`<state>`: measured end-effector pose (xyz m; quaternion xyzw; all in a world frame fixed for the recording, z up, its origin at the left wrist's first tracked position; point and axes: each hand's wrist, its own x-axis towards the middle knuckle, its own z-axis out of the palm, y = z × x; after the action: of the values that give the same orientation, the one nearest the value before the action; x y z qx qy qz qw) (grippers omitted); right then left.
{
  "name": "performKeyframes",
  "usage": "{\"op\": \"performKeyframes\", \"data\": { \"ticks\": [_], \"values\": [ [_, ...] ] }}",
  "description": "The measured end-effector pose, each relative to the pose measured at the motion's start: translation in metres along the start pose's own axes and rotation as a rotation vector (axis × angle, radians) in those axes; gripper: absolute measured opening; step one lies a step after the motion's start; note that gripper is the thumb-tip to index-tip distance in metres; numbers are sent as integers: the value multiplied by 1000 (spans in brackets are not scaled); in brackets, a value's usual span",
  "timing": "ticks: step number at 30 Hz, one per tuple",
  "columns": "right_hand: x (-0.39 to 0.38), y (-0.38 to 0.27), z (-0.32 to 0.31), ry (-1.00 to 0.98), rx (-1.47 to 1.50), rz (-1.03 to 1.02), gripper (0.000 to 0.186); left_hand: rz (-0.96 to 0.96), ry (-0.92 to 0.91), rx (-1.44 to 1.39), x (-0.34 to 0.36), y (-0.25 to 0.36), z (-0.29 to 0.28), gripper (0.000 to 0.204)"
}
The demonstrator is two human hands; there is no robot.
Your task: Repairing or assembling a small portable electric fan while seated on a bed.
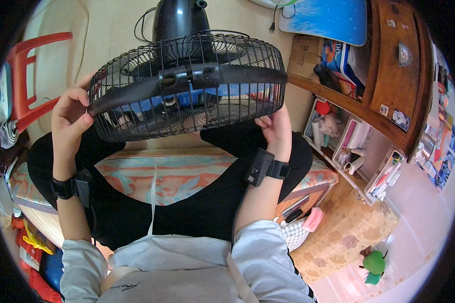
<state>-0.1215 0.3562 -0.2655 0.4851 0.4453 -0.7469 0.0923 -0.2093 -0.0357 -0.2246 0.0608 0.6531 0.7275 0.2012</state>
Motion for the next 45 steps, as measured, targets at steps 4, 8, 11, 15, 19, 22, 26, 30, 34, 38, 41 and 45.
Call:
{"op": "performKeyframes", "data": {
  "ticks": [4, 8, 11, 15, 19, 22, 26, 30, 34, 38, 41, 45],
  "values": [
    [6, 4, -7, -3, 59, -22, 26, -84, -47, 22, -1, 6, 0, 36],
    [7, 4, -8, -25, 45, -19, 26, -77, -34, 34, -2, 3, -6, 38],
    [3, 1, -3, 9, 14, 6, 26, -68, -30, 70, -2, 1, -12, 38],
    [-3, -4, 4, 20, -38, 38, 30, -95, 1, 21, -4, 4, -14, 36],
    [-10, -8, 14, 46, -133, 35, 34, -102, 0, 44, -6, 4, -20, 35],
    [-5, -5, 6, -57, -124, 14, 35, -126, -48, 21, -8, 4, -22, 36],
    [-4, -4, 4, -42, -92, 19, 36, -121, -65, 57, -8, 2, -25, 35],
    [-5, -4, 7, -94, -115, 71, 35, -101, -37, 20, -7, 8, -23, 36],
    [-9, 1, 7, -148, -96, 94, 32, -48, 44, -1, -12, 5, -18, 42],
    [-35, 7, 25, -149, -155, 110, 30, -59, -15, 195, -20, 15, -18, 51],
    [-35, 22, 14, -278, -176, 119, 32, -168, -62, 149, -37, 11, -32, 54],
    [-53, 45, 22, -302, -232, 93, 43, -272, -43, 13, -61, 12, -35, 59]
  ]
}}
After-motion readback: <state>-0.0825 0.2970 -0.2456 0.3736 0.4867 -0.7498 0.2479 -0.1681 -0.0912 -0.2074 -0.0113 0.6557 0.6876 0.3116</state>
